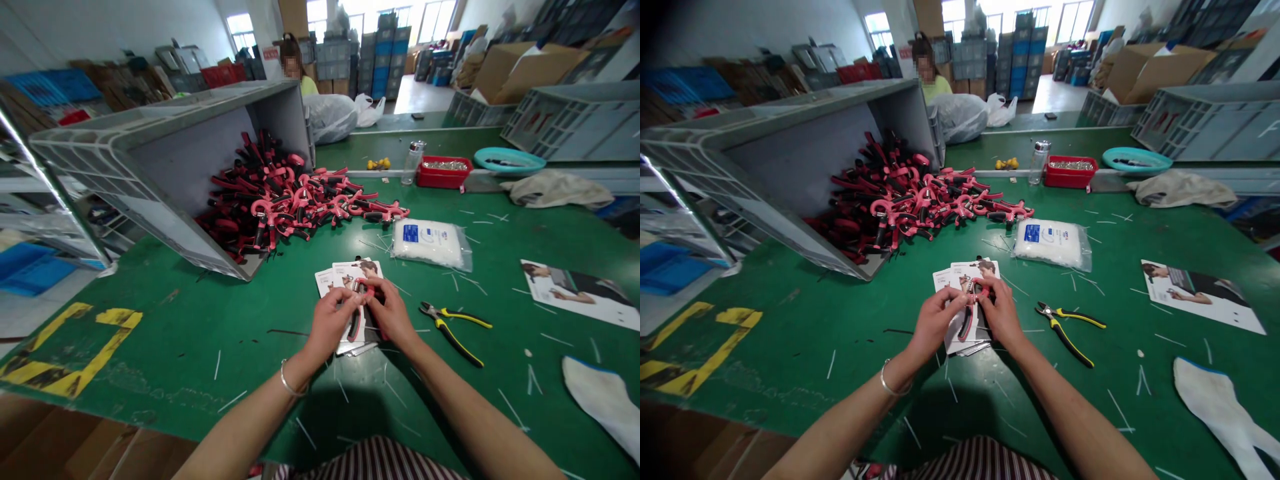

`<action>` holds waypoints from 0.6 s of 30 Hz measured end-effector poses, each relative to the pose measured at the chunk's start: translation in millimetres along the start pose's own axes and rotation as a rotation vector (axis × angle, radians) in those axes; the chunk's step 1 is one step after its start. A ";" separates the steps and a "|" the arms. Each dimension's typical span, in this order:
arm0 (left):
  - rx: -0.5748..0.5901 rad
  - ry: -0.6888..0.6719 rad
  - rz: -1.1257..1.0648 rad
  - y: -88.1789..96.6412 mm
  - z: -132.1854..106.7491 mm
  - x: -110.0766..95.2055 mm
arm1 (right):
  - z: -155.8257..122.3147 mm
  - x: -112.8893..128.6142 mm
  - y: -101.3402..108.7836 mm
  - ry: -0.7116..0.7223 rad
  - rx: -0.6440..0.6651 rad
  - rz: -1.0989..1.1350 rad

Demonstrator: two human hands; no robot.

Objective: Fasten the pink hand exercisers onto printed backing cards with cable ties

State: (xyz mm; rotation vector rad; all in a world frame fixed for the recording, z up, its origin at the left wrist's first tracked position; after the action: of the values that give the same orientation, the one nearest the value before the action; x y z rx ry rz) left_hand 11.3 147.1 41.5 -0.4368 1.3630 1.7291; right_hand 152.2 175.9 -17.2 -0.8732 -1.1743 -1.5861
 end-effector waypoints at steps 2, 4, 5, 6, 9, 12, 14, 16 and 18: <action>-0.010 -0.036 -0.049 2.9 -1.7 -13.3 | 3.1 -1.3 -0.1 0.016 -0.025 -0.013; 0.017 -0.134 0.003 -1.3 -5.9 -25.7 | 6.3 -1.7 -1.2 0.027 -0.037 -0.025; -0.001 -0.141 0.049 -2.0 -6.7 -24.3 | 7.5 -1.2 -2.2 0.032 -0.037 -0.031; -0.042 -0.109 0.098 -0.9 -5.3 -16.9 | 8.4 -0.2 -3.1 0.039 -0.037 -0.038; -0.123 0.091 0.214 1.1 11.7 24.4 | 8.8 4.0 -4.8 0.061 -0.038 -0.064; 0.081 0.159 0.212 -18.2 41.9 53.4 | 7.8 3.7 -3.6 0.039 -0.057 -0.076; 0.165 0.123 0.199 -26.9 57.3 54.7 | 7.5 2.0 -2.3 0.017 -0.066 -0.072; 0.151 0.067 0.222 -27.0 63.0 46.1 | 7.6 0.7 -1.5 0.003 -0.069 -0.059; 0.098 0.004 0.307 -23.0 56.9 34.4 | 7.7 -0.5 -1.0 -0.012 -0.073 -0.045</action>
State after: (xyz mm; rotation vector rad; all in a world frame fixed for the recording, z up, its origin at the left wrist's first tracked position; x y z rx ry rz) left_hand 23.4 213.6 22.1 -0.1825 1.5742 1.8953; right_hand 151.6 183.6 -15.8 -0.9099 -1.1583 -1.6711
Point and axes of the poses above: each hand's wrist, its own z-axis towards the middle knuckle, its own y-axis out of the back of the hand, x = y × z, the point moved 8 cm from there along z, towards the middle knuckle, and after that the axes turned 8 degrees about z, right-handed, at the moved point
